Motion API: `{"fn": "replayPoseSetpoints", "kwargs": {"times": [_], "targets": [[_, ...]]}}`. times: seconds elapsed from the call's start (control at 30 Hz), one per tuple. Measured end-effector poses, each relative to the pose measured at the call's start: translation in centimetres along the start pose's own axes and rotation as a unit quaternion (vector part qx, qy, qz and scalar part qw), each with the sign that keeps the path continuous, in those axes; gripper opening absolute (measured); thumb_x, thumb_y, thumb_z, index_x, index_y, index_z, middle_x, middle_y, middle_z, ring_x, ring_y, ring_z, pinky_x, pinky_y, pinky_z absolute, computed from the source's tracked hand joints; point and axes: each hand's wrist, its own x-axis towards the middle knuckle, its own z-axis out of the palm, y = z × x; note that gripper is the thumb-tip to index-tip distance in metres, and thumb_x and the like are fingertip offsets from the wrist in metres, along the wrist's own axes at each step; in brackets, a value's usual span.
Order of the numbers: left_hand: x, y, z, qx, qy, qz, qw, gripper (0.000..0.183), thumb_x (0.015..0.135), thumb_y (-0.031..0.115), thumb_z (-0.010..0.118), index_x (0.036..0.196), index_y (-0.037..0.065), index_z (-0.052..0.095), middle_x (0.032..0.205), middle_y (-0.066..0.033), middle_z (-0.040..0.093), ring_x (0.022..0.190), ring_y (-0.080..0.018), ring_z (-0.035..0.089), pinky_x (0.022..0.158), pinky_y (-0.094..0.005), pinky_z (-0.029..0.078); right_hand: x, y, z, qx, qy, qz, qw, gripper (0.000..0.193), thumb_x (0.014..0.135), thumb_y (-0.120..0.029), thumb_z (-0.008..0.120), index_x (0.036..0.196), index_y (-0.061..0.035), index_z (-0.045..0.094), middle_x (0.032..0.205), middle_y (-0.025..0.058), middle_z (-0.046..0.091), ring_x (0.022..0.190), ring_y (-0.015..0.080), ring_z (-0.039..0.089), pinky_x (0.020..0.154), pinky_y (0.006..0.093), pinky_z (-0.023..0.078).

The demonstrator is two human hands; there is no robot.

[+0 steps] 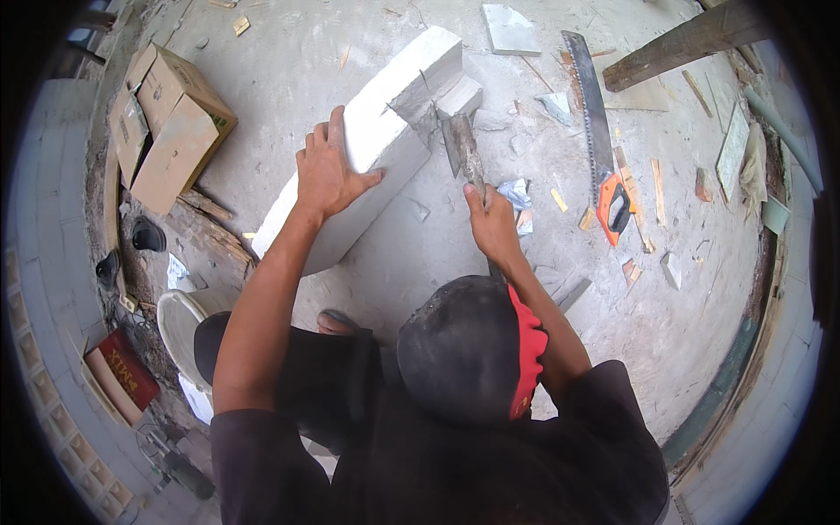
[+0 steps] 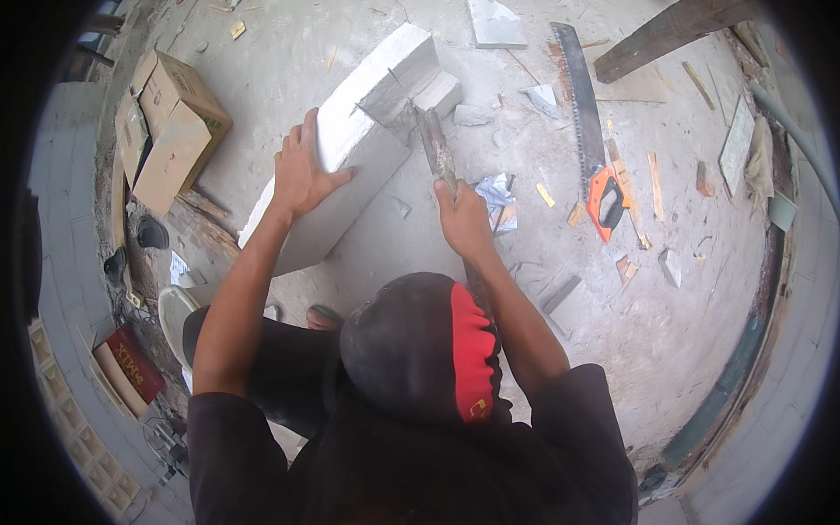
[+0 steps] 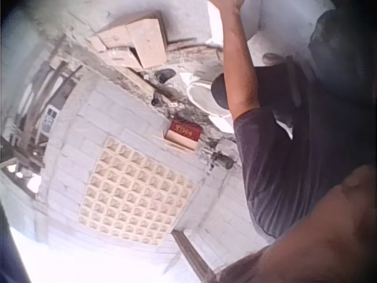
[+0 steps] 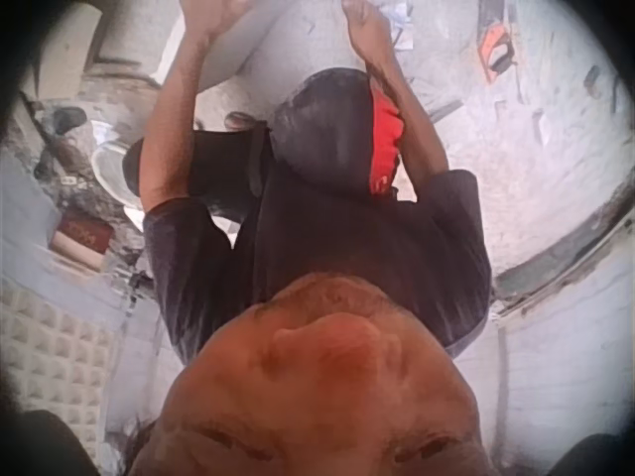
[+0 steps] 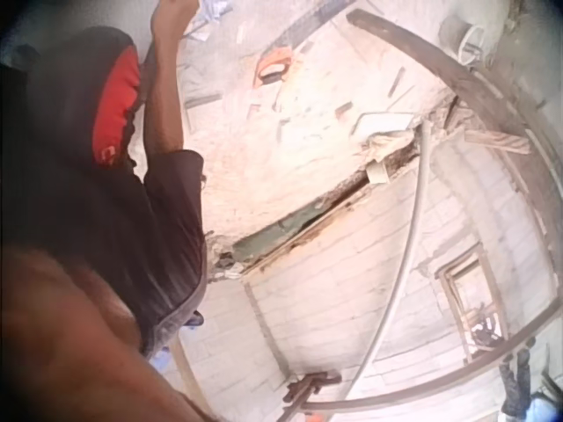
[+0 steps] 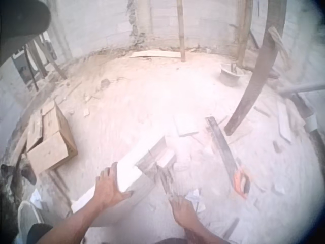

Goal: The person uses a metal scraper to shave and chop pieces from a white concrete block on the floor and then carries the block towards an unfinished wall.

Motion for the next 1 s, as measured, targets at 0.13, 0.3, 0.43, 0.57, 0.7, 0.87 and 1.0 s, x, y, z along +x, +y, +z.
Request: {"fn": "replayPoseSetpoints", "kwargs": {"times": [0.13, 0.3, 0.43, 0.57, 0.7, 0.87, 1.0], "targets": [[-0.6, -0.5, -0.3, -0.007, -0.008, -0.004, 1.0, 0.121, 0.065, 0.045, 0.089, 0.159, 0.003, 0.026, 0.136, -0.0248, 0.052, 0.129, -0.0404, 0.05, 0.108, -0.053, 0.04, -2.5, -4.6, -0.5, 0.147, 0.056, -0.002, 0.988, 0.05, 0.106, -0.041, 0.055, 0.093, 0.0074, 0.06, 0.075, 0.0305, 0.065, 0.076, 0.0488, 0.067, 0.067, 0.0529, 0.048], [0.3, 0.1, -0.5, -0.024, -0.01, -0.004, 1.0, 0.121, 0.065, 0.045, 0.089, 0.159, 0.003, 0.027, 0.136, -0.025, 0.053, 0.129, -0.0399, 0.051, 0.108, -0.0533, 0.04, 0.3, -1.2, 1.8, 0.003, 0.047, 0.004, 0.999, 0.047, 0.106, -0.04, 0.054, 0.095, 0.0055, 0.06, 0.076, 0.0297, 0.065, 0.073, 0.0491, 0.066, 0.066, 0.0522, 0.048], [-0.5, -0.8, 0.0, -0.012, 0.001, -0.006, 1.0, 0.121, 0.064, 0.045, 0.089, 0.159, 0.003, 0.027, 0.136, -0.0251, 0.053, 0.128, -0.0397, 0.051, 0.108, -0.0533, 0.04, -4.0, -3.8, 0.9, 0.155, 0.058, -0.005, 0.986, 0.05, 0.105, -0.042, 0.054, 0.094, 0.0059, 0.061, 0.077, 0.0309, 0.065, 0.077, 0.0506, 0.065, 0.069, 0.0543, 0.048], [-0.3, 0.1, -0.4, -0.019, -0.01, -0.002, 1.0, 0.121, 0.064, 0.045, 0.089, 0.159, 0.002, 0.027, 0.134, -0.0251, 0.053, 0.128, -0.0397, 0.051, 0.107, -0.0534, 0.04, -1.5, -2.4, 3.1, 0.126, 0.136, -0.046, 0.982, 0.051, 0.105, -0.043, 0.053, 0.093, 0.0061, 0.06, 0.074, 0.0293, 0.064, 0.074, 0.0488, 0.065, 0.068, 0.0543, 0.047], [0.0, -0.1, -0.5, -0.008, 0.006, -0.005, 1.0, 0.12, 0.064, 0.043, 0.089, 0.158, 0.001, 0.028, 0.133, -0.0248, 0.054, 0.126, -0.0396, 0.052, 0.106, -0.0532, 0.041, 1.1, -2.2, 2.5, 0.055, 0.034, 0.035, 0.997, 0.05, 0.105, -0.043, 0.054, 0.094, 0.0061, 0.059, 0.068, 0.0264, 0.062, 0.067, 0.0459, 0.065, 0.064, 0.0536, 0.045], [-0.6, -0.5, -0.4, -0.011, -0.014, -0.01, 1.0, 0.124, 0.063, 0.046, 0.089, 0.16, 0.001, 0.025, 0.132, -0.0244, 0.054, 0.129, -0.0393, 0.051, 0.107, -0.0525, 0.041, -1.8, -4.8, 2.5, 0.144, 0.105, -0.034, 0.983, 0.043, 0.107, -0.038, 0.055, 0.092, 0.0023, 0.058, 0.064, 0.0155, 0.055, 0.064, 0.0256, 0.06, 0.064, 0.0439, 0.046], [1.5, -0.8, -0.1, -0.025, -0.003, 0.025, 0.999, 0.126, 0.062, 0.049, 0.09, 0.16, 0.002, 0.027, 0.133, -0.026, 0.054, 0.129, -0.0409, 0.052, 0.108, -0.0527, 0.043, 0.8, -0.2, 2.3, 0.044, 0.084, 0.0, 0.995, 0.042, 0.107, -0.038, 0.055, 0.093, 0.0022, 0.058, 0.063, 0.013, 0.053, 0.062, 0.022, 0.056, 0.062, 0.042, 0.045]]}}
